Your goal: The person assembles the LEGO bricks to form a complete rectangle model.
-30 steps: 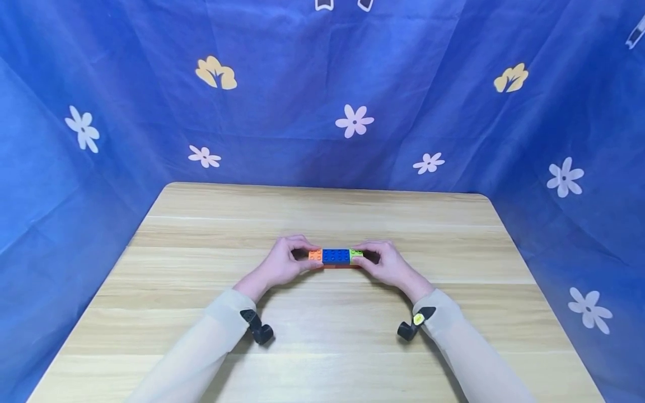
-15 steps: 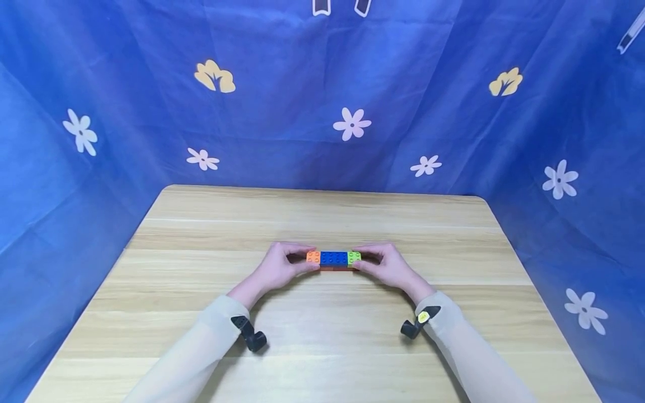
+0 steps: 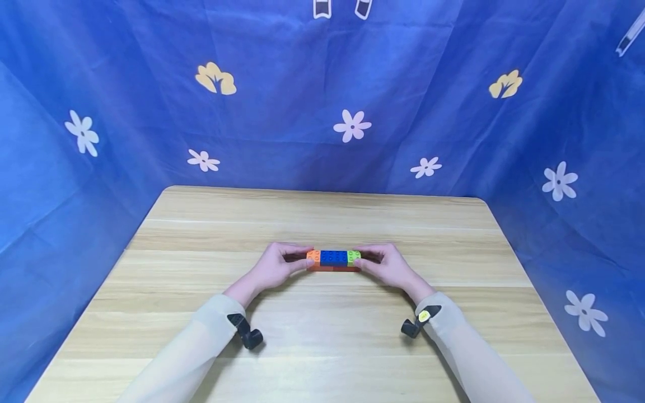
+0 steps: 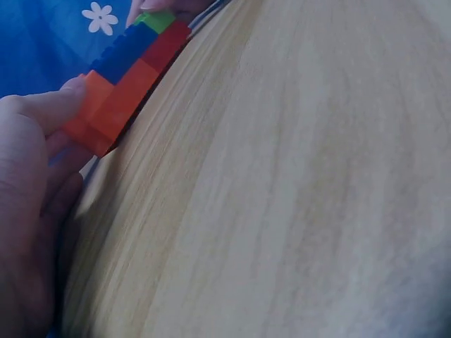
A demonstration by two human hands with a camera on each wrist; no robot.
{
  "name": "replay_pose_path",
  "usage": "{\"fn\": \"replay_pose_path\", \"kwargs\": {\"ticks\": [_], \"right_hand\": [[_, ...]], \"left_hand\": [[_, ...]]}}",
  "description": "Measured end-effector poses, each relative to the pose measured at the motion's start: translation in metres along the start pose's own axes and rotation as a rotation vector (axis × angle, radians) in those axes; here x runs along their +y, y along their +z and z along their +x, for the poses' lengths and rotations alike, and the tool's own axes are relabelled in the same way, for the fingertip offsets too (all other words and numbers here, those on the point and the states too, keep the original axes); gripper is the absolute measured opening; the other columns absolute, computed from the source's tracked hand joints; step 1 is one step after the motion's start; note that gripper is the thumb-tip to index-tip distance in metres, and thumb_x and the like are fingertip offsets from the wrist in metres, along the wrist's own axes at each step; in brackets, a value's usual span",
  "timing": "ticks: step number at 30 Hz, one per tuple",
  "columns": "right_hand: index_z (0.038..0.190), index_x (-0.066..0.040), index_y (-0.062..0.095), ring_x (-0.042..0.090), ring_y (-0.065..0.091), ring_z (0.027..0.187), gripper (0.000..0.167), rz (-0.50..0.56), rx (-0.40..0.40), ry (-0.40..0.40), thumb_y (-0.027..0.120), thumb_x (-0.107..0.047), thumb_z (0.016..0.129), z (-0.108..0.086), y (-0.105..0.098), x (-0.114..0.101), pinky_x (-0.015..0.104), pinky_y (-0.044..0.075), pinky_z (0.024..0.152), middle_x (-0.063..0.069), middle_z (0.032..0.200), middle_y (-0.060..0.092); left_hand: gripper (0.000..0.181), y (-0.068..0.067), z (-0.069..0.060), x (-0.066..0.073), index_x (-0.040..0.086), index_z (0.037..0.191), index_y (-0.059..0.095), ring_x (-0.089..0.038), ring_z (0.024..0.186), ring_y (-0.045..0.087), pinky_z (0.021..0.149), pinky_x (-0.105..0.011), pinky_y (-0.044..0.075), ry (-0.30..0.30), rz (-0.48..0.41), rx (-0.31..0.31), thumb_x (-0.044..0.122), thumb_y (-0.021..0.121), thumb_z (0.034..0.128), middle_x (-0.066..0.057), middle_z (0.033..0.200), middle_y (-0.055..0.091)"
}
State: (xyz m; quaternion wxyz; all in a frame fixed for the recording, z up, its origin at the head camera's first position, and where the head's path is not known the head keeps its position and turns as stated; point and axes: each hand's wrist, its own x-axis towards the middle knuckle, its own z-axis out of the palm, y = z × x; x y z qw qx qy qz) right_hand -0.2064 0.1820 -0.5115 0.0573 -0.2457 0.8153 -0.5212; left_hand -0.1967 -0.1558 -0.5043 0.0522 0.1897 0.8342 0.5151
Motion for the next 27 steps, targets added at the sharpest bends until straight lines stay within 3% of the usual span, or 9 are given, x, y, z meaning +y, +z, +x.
{"fn": "replay_pose_path", "kwargs": {"ticks": [4, 10, 18, 27], "right_hand": [[0.131, -0.006, 0.075, 0.021, 0.073, 0.108, 0.037, 0.033, 0.017, -0.021, 0.081, -0.018, 0.097, 0.0021, 0.0003, -0.0006, 0.033, 0.059, 0.092, 0.007, 0.124, 0.075], [0.133, -0.005, 0.074, 0.026, 0.068, 0.124, 0.047, 0.076, 0.034, -0.055, 0.088, -0.012, 0.089, 0.0026, 0.0008, -0.0008, 0.04, 0.053, 0.105, 0.008, 0.131, 0.073], [0.134, -0.016, 0.075, 0.021, 0.063, 0.131, 0.06, -0.029, 0.075, -0.1, 0.098, -0.016, 0.078, 0.0, 0.0036, -0.0028, 0.041, 0.042, 0.116, -0.003, 0.135, 0.071], [0.13, -0.016, 0.077, 0.021, 0.065, 0.128, 0.056, -0.091, 0.107, -0.167, 0.096, -0.01, 0.078, 0.0008, 0.0086, 0.0, 0.04, 0.044, 0.115, -0.002, 0.133, 0.072]], "left_hand": [[0.042, -0.0007, 0.0005, 0.0022, 0.013, 0.13, 0.077, -0.029, 0.131, 0.061, 0.115, -0.05, 0.043, -0.015, 0.015, 0.005, 0.035, 0.083, 0.0942, -0.004, 0.132, 0.072], [0.043, -0.0011, 0.0023, 0.0041, 0.01, 0.131, 0.076, -0.029, 0.129, 0.062, 0.111, -0.049, 0.047, -0.036, 0.001, 0.005, 0.037, 0.08, 0.0972, -0.006, 0.131, 0.072], [0.042, -0.0021, 0.0062, 0.0057, 0.009, 0.131, 0.076, -0.029, 0.128, 0.064, 0.107, -0.049, 0.051, -0.037, 0.005, 0.007, 0.036, 0.077, 0.0994, -0.008, 0.128, 0.074], [0.04, -0.0018, 0.0072, 0.0069, 0.01, 0.13, 0.076, -0.028, 0.126, 0.065, 0.106, -0.048, 0.052, -0.052, 0.011, 0.003, 0.036, 0.077, 0.0999, -0.006, 0.126, 0.075]]}}
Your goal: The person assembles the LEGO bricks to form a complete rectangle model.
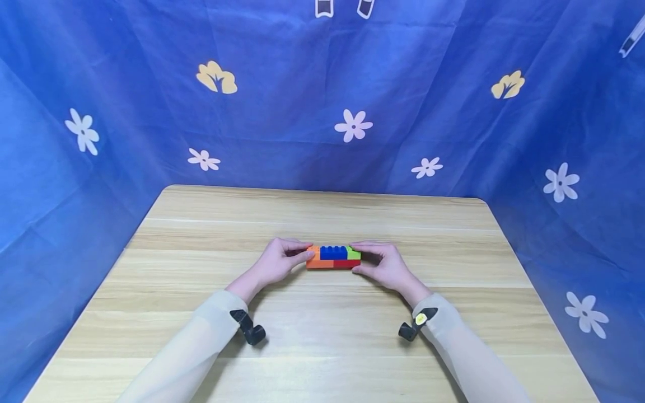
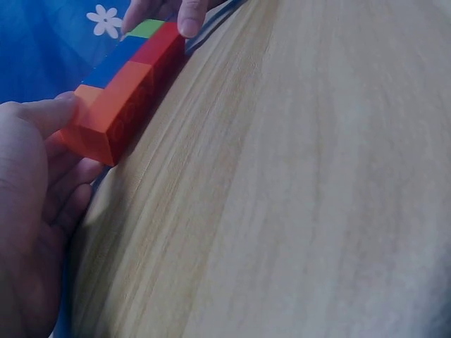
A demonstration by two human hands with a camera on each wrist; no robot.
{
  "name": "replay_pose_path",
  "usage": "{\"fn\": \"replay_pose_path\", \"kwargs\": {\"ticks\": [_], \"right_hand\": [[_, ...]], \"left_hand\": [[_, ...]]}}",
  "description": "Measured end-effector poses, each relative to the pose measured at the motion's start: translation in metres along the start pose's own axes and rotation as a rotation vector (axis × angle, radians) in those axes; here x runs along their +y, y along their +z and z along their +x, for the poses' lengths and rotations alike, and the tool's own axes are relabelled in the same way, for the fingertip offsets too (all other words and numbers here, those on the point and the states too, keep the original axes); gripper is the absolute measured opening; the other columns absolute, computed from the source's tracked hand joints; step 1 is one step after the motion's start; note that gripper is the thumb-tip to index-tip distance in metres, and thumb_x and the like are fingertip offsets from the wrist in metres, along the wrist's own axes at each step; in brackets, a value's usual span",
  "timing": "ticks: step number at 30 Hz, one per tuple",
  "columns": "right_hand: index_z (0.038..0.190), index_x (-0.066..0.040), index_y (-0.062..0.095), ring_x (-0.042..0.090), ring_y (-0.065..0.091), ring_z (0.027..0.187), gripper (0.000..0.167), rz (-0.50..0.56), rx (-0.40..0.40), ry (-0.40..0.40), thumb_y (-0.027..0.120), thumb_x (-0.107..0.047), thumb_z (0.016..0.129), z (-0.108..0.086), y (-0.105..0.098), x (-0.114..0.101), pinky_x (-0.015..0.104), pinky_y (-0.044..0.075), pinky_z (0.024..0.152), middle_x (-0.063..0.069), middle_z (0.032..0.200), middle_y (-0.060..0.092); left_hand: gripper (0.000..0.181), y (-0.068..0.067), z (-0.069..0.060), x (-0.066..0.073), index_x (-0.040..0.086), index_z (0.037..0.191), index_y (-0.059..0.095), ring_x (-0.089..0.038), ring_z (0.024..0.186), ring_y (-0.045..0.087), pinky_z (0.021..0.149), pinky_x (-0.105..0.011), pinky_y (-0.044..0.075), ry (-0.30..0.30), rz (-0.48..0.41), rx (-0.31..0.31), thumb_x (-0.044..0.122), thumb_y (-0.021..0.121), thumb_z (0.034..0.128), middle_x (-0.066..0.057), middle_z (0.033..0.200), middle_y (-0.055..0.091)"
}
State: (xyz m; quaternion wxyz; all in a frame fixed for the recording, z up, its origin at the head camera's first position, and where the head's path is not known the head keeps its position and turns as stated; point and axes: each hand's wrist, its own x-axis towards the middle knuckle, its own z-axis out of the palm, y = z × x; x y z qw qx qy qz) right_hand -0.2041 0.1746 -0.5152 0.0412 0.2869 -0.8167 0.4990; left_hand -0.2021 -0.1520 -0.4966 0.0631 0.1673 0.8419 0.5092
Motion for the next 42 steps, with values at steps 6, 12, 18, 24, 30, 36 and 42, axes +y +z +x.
{"fn": "replay_pose_path", "kwargs": {"ticks": [6, 12, 18, 24, 30, 36, 42], "right_hand": [[0.128, -0.015, 0.079, 0.022, 0.066, 0.126, 0.053, 0.017, 0.016, 0.008, 0.096, -0.011, 0.078, 0.0, 0.001, 0.0, 0.041, 0.045, 0.114, -0.001, 0.13, 0.073], [0.13, -0.019, 0.078, 0.019, 0.065, 0.128, 0.054, -0.013, 0.002, 0.003, 0.096, -0.014, 0.079, 0.0, 0.0, 0.0, 0.04, 0.045, 0.114, -0.006, 0.132, 0.072], [0.133, -0.019, 0.076, 0.02, 0.064, 0.129, 0.055, -0.03, -0.021, -0.002, 0.095, -0.019, 0.081, 0.002, -0.002, 0.004, 0.04, 0.044, 0.115, -0.006, 0.135, 0.071], [0.134, -0.022, 0.076, 0.019, 0.064, 0.129, 0.054, -0.038, -0.048, 0.017, 0.094, -0.02, 0.083, 0.005, -0.005, 0.006, 0.041, 0.045, 0.114, -0.007, 0.134, 0.071], [0.134, -0.025, 0.075, 0.017, 0.062, 0.131, 0.052, 0.01, -0.091, 0.091, 0.093, -0.025, 0.085, 0.01, -0.008, 0.01, 0.04, 0.045, 0.113, -0.009, 0.135, 0.07], [0.135, -0.019, 0.075, 0.02, 0.06, 0.133, 0.052, 0.063, -0.102, 0.119, 0.091, -0.024, 0.087, 0.013, -0.009, 0.014, 0.039, 0.044, 0.114, -0.003, 0.136, 0.07], [0.135, -0.018, 0.075, 0.021, 0.059, 0.135, 0.05, 0.109, -0.101, 0.14, 0.091, -0.023, 0.088, 0.013, -0.009, 0.013, 0.04, 0.043, 0.115, 0.001, 0.137, 0.069]], "left_hand": [[0.053, 0.0, -0.002, -0.003, 0.008, 0.139, 0.07, -0.025, 0.13, 0.062, 0.111, -0.046, 0.048, 0.109, 0.046, 0.013, 0.034, 0.083, 0.0945, -0.004, 0.136, 0.07], [0.068, 0.001, -0.005, -0.006, 0.012, 0.137, 0.073, -0.023, 0.134, 0.059, 0.117, -0.046, 0.041, 0.319, 0.185, 0.044, 0.032, 0.098, 0.0771, 0.004, 0.14, 0.068], [0.059, 0.002, -0.004, -0.009, 0.017, 0.135, 0.075, -0.02, 0.128, 0.064, 0.112, -0.042, 0.047, 0.307, 0.205, 0.025, 0.028, 0.096, 0.0809, 0.006, 0.135, 0.07], [0.058, 0.0, -0.001, -0.009, 0.019, 0.135, 0.075, -0.02, 0.129, 0.064, 0.113, -0.044, 0.046, 0.255, 0.189, 0.021, 0.033, 0.095, 0.0819, 0.007, 0.133, 0.071], [0.056, 0.001, 0.0, -0.014, 0.021, 0.136, 0.074, -0.021, 0.132, 0.061, 0.115, -0.044, 0.043, 0.168, 0.109, 0.018, 0.035, 0.092, 0.0852, 0.007, 0.134, 0.07], [0.054, 0.002, 0.004, -0.017, 0.024, 0.136, 0.074, -0.022, 0.132, 0.061, 0.114, -0.044, 0.044, 0.141, 0.094, 0.029, 0.04, 0.09, 0.087, 0.004, 0.132, 0.071], [0.054, 0.002, 0.005, -0.016, 0.021, 0.136, 0.074, -0.021, 0.131, 0.062, 0.114, -0.042, 0.045, 0.138, 0.113, 0.029, 0.04, 0.089, 0.0883, 0.002, 0.131, 0.072]]}}
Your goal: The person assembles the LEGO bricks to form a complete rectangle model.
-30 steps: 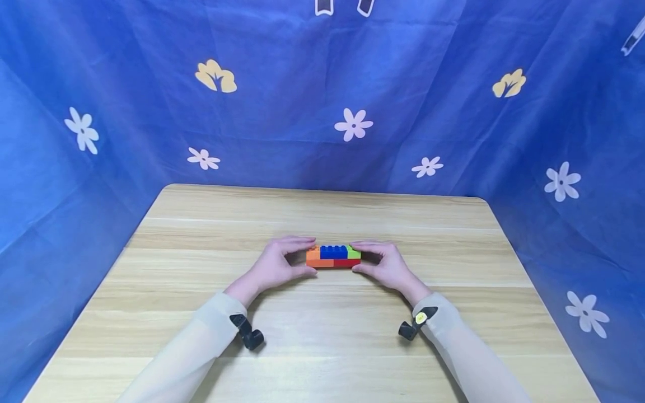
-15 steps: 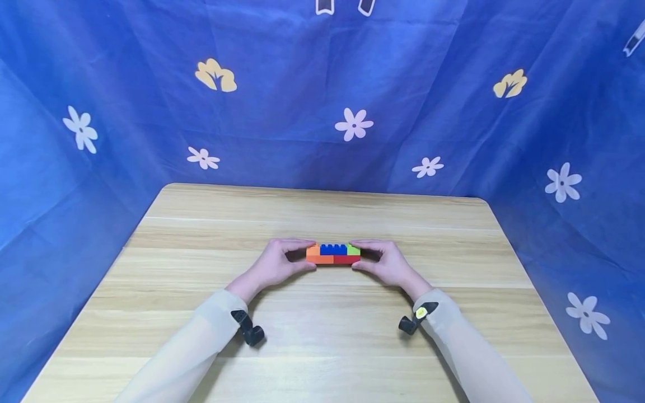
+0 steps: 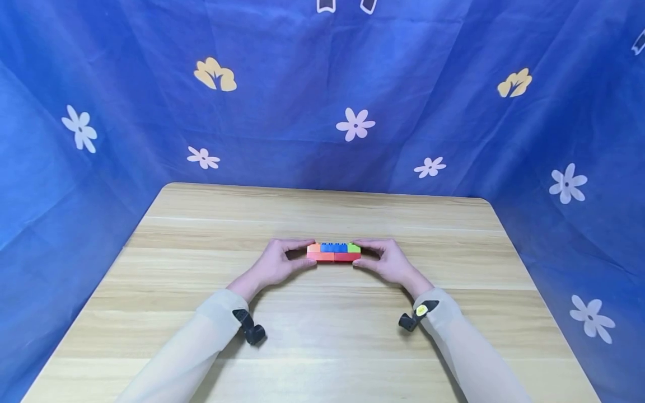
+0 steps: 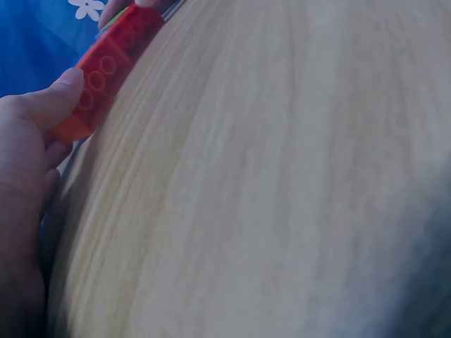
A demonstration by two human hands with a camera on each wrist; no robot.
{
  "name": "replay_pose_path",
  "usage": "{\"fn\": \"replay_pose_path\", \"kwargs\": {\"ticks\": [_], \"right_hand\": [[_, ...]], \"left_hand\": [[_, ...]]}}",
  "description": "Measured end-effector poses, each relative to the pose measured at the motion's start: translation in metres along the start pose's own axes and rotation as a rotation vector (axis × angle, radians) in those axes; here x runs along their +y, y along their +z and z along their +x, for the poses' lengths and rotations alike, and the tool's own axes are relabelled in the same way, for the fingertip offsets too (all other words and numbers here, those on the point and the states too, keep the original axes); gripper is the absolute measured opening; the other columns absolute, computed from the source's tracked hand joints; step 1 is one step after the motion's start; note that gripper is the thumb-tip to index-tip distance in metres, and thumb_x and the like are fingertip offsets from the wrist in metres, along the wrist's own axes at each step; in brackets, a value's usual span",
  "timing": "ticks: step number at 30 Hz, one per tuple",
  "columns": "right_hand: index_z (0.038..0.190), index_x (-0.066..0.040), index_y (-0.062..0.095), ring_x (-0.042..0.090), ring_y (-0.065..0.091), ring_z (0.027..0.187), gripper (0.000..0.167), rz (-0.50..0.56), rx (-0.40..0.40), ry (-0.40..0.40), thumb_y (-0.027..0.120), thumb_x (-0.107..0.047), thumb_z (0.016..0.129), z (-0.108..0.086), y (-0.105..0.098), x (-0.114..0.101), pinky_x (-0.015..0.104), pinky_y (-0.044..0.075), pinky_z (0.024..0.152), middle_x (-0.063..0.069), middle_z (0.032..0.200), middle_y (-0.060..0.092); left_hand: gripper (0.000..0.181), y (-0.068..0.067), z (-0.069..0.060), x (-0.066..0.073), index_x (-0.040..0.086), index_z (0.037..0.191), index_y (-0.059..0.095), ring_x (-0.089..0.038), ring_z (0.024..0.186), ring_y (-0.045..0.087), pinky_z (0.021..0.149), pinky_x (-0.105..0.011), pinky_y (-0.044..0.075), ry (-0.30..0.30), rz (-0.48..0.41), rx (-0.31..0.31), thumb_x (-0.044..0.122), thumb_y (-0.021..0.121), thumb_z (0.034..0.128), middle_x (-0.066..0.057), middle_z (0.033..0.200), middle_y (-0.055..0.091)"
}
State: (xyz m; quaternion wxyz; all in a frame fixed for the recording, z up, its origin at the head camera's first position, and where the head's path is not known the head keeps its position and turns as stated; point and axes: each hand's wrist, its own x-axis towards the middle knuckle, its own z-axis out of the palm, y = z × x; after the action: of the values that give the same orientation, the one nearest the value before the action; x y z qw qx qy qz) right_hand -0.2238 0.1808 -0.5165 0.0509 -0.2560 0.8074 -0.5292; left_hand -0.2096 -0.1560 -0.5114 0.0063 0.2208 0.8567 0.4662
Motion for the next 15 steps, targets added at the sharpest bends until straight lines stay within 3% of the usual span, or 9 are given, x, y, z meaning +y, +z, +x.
{"fn": "replay_pose_path", "kwargs": {"ticks": [11, 15], "right_hand": [[0.135, -0.008, 0.073, 0.028, 0.057, 0.137, 0.048, 0.009, 0.003, 0.043, 0.087, -0.01, 0.089, -0.0019, 0.0029, -0.0014, 0.044, 0.042, 0.116, 0.009, 0.139, 0.068], [0.135, -0.01, 0.074, 0.025, 0.058, 0.137, 0.048, 0.018, 0.003, 0.049, 0.088, -0.011, 0.089, -0.0025, 0.002, -0.0017, 0.043, 0.043, 0.116, 0.007, 0.14, 0.068]], "left_hand": [[0.056, 0.0003, -0.0032, 0.0034, 0.016, 0.14, 0.071, -0.028, 0.134, 0.059, 0.115, -0.047, 0.043, -0.043, 0.019, -0.025, 0.038, 0.086, 0.0911, -0.005, 0.135, 0.07], [0.055, 0.0014, -0.003, 0.0037, 0.017, 0.14, 0.071, -0.028, 0.134, 0.059, 0.115, -0.046, 0.043, -0.053, 0.025, -0.025, 0.037, 0.086, 0.0918, -0.005, 0.136, 0.07]]}}
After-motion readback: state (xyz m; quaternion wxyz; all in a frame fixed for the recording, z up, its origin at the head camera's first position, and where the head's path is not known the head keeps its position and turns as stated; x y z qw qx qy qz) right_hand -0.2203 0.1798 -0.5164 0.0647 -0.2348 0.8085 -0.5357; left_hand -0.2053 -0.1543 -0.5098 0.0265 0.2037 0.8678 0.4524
